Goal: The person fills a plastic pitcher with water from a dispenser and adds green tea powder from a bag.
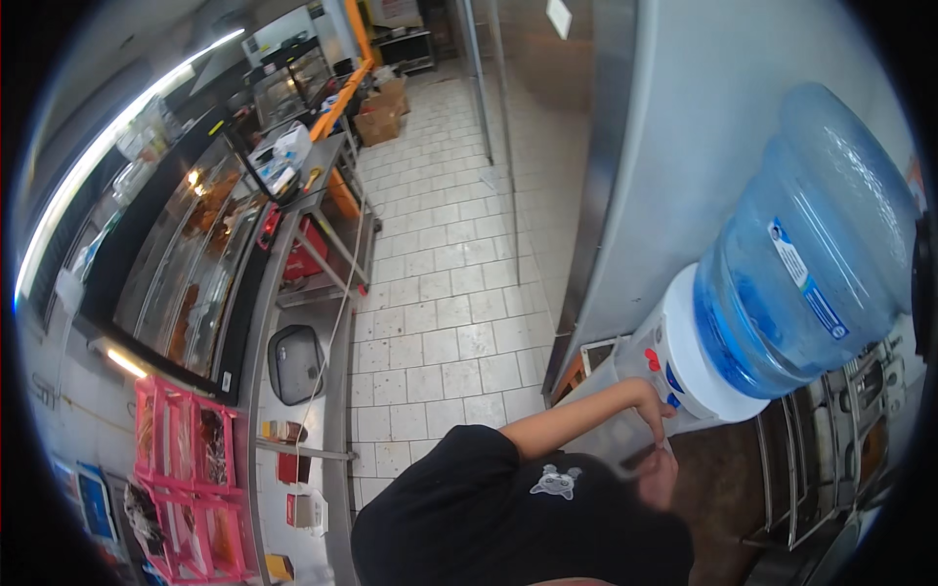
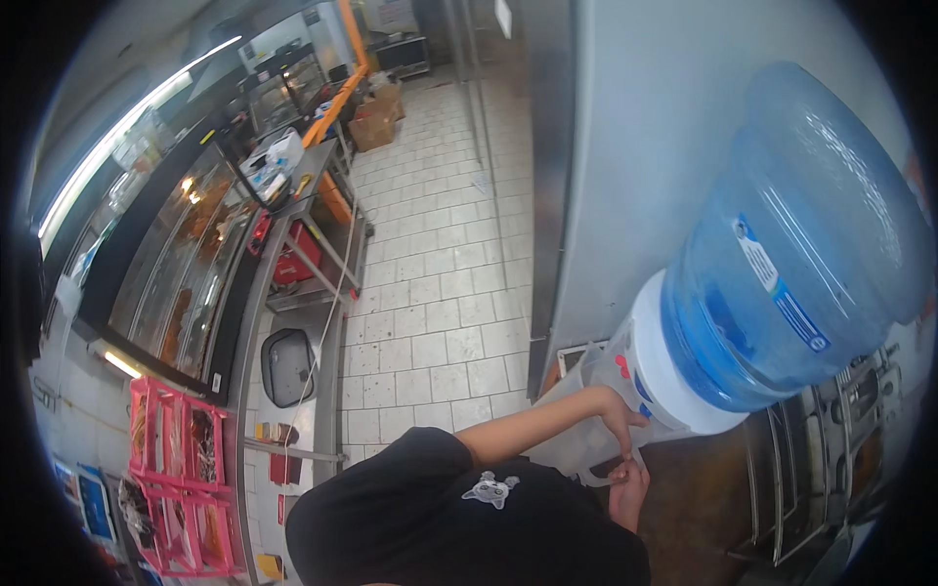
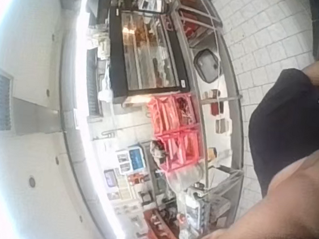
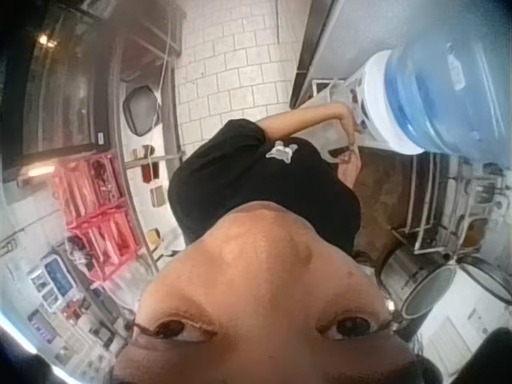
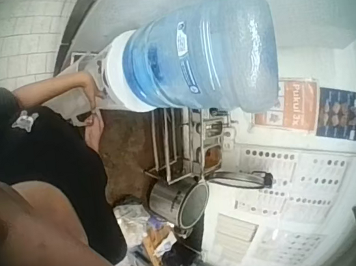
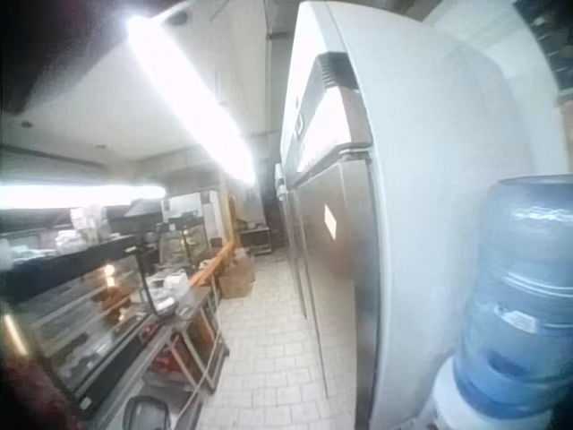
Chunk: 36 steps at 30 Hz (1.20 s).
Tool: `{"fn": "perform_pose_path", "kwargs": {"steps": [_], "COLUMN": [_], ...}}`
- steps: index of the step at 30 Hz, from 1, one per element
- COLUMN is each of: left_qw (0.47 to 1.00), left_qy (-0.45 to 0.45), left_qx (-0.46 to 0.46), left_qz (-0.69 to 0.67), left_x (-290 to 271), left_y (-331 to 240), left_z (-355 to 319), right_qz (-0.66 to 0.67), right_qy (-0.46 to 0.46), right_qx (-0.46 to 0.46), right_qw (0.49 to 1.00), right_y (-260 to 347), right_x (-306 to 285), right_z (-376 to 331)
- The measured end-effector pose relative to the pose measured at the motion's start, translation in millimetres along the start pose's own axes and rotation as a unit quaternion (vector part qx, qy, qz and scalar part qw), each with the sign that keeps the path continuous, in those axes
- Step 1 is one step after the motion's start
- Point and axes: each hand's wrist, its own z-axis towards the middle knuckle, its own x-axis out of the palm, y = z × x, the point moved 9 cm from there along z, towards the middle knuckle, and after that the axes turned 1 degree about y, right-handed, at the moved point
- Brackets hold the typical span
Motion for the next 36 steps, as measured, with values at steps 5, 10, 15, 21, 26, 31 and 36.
{"fn": "perform_pose_path", "kwargs": {"steps": [5,10,15,21,26,31,36], "left_qw": [1.0,1.0,0.999,0.999,0.999,0.999,0.999], "left_qy": [-0.003,0.006,0.015,0.023,0.026,0.026,0.029], "left_qx": [-0.005,-0.007,0.01,0.017,0.011,0.008,0.01], "left_qz": [0.021,0.021,0.029,0.023,0.029,0.022,0.019], "left_x": [-0.4,-3.5,-2.8,-0.7,-0.9,-1.3,-1.0], "left_y": [11.8,1.0,-1.0,-1.9,-2.9,-5.3,-3.2], "left_z": [8.6,-6.1,-2.5,1.5,3.1,0.8,1.9], "right_qz": [-0.009,-0.03,-0.021,-0.027,-0.029,-0.028,-0.026], "right_qy": [0.014,0.015,0.021,0.018,0.015,0.027,0.027], "right_qx": [-0.026,-0.02,-0.021,-0.019,-0.019,-0.019,-0.021], "right_qw": [1.0,0.999,0.999,0.999,0.999,0.999,0.999], "right_y": [1.1,6.0,9.6,10.3,8.6,11.3,9.4], "right_x": [-0.2,7.5,12.8,10.0,6.7,10.0,8.8], "right_z": [4.7,3.3,0.1,-1.1,-0.1,-0.7,0.6]}}
